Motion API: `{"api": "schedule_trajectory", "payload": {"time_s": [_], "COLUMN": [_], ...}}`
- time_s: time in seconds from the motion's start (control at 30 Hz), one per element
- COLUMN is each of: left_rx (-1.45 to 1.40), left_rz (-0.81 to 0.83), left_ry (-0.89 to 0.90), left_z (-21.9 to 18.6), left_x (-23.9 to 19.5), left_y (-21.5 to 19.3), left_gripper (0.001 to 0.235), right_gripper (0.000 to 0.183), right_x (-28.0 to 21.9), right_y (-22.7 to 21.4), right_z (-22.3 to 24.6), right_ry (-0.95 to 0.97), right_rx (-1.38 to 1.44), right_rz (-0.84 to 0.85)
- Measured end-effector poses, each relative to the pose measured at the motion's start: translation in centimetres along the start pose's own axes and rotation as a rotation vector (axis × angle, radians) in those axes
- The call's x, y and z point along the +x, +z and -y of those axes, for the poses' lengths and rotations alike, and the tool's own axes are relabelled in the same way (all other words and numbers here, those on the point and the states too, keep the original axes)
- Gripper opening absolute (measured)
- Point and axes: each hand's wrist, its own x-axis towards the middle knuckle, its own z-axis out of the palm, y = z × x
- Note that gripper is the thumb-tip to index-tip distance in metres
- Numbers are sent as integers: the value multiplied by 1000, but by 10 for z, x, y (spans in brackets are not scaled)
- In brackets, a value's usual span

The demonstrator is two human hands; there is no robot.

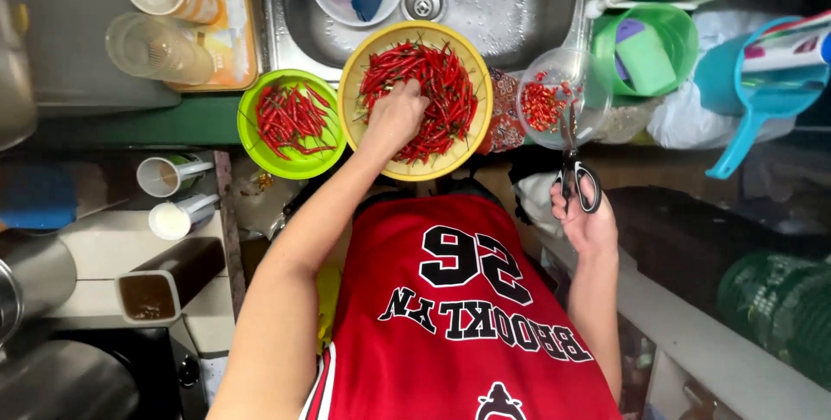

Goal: Cutting red chilies with scissors and sorting them into different containers in a kitchen sink area.

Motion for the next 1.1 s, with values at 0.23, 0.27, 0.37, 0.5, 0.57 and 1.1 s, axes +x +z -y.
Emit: {"api": "schedule_trajectory", "payload": {"time_s": [0.23, 0.27, 0.37, 0.5, 0.57, 1.1], "left_rx": [-267, -422, -558, -542, -500, -619], "left_rz": [-128, -137, -17, 139, 141, -380], "left_ry": [-118, -267, -513, -693, -739, -766], "left_z": [-14, -19, -35, -67, -81, -133], "left_x": [-9, -9, -6, 4, 9, -6], "left_y": [-66, -67, -39, -31, -50, -77], "left_gripper": [14, 16, 21, 28, 28, 19], "right_gripper": [20, 21, 24, 19, 18, 19], "right_x": [-16, -12, 1, 19, 29, 69], "right_y": [9, 6, 1, -7, -11, -32], "right_z": [-2, -2, -1, 7, 14, 77], "right_ry": [-1, -3, 3, 26, 42, 203], "right_rx": [26, 21, 21, -11, -18, -167], "right_rz": [-37, -30, 3, 47, 76, 280]}}
